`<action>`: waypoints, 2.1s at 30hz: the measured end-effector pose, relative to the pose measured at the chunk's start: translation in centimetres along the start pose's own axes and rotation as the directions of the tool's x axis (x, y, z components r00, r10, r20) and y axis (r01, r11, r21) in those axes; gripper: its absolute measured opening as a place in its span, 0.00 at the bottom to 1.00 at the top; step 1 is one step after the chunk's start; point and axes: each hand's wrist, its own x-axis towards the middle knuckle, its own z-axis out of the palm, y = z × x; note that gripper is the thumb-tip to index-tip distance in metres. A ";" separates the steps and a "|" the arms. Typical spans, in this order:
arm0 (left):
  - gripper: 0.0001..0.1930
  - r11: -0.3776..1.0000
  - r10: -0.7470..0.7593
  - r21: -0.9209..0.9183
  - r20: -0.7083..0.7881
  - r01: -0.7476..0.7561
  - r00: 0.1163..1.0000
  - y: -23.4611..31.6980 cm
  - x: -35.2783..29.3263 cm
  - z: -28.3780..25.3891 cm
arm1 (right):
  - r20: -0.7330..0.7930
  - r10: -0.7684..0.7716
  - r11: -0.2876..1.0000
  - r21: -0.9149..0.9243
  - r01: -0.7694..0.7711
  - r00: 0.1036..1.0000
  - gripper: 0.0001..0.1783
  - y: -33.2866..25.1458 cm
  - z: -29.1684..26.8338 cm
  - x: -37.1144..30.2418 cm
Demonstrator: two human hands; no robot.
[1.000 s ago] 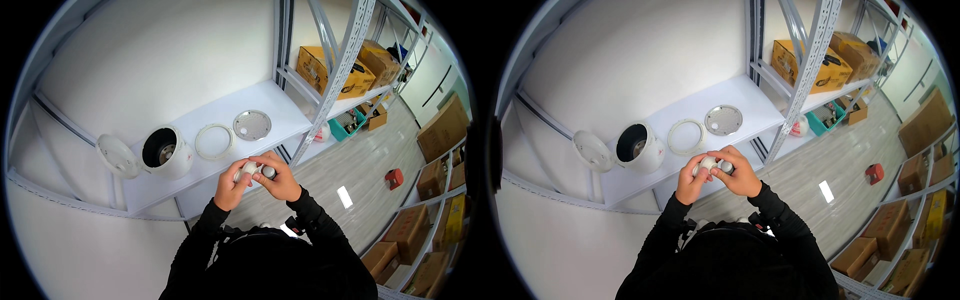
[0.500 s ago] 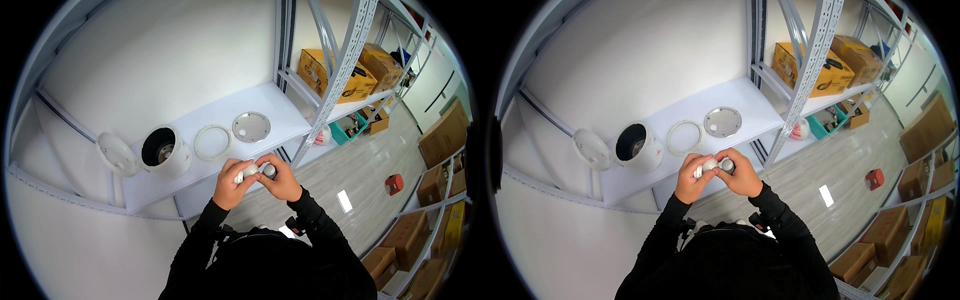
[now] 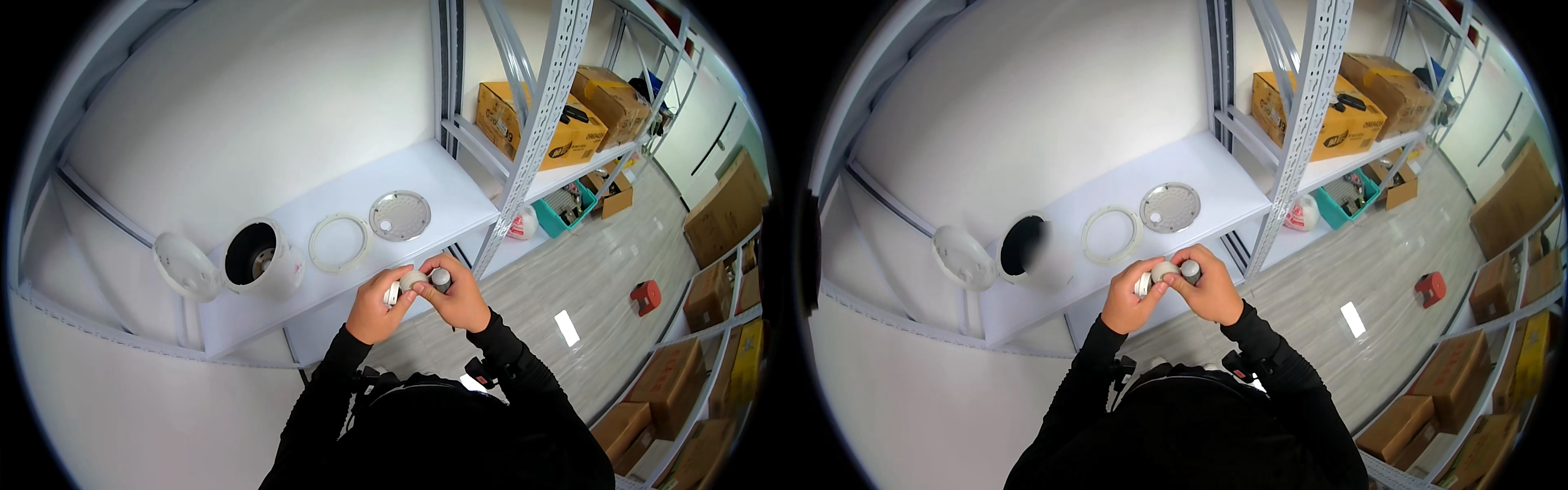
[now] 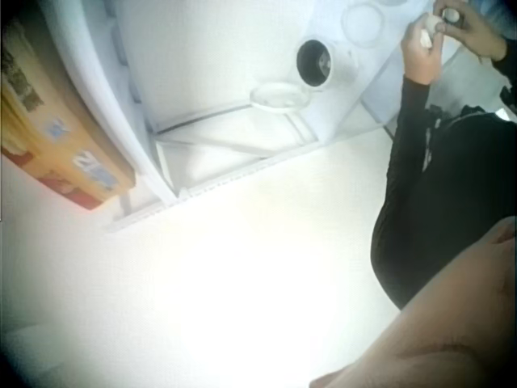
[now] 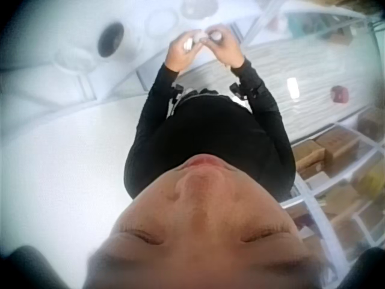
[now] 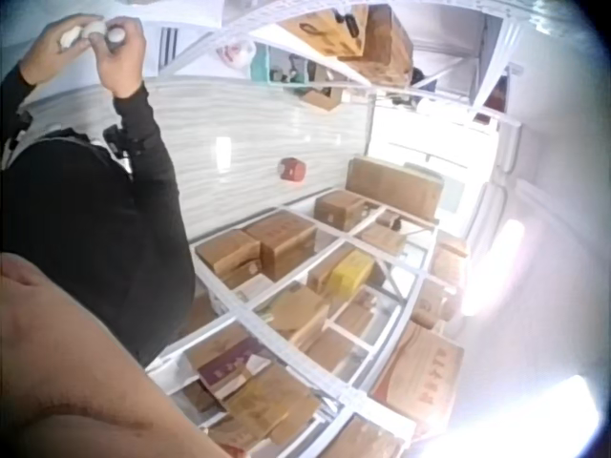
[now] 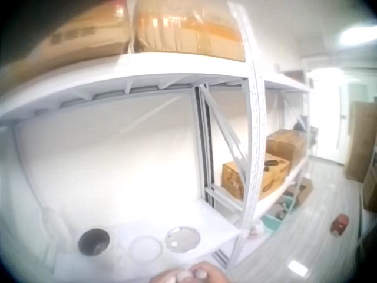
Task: The person assembles a white cylindrical appliance on a white table. They use a screwdriver to tighten screws on a perforated metal plate, then attach a white plastic lid to the cylinder, securing it with additional screws.
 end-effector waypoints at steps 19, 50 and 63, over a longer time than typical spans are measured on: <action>0.22 0.998 0.007 -0.067 0.085 -0.001 0.996 -9.5 8.0 0.4 | -0.057 0.188 0.978 -0.079 -0.192 0.981 0.12 7.9 0.0 8.0; 0.22 0.794 -0.139 0.601 0.325 -0.091 0.936 -22.9 18.8 17.0 | -0.069 0.514 0.656 -0.610 -0.444 0.855 0.21 31.4 -13.5 17.4; 0.17 0.806 -0.160 0.589 0.122 0.059 0.980 -22.8 18.3 19.3 | 0.216 0.488 0.768 -0.567 -0.299 0.845 0.21 31.5 -15.2 18.8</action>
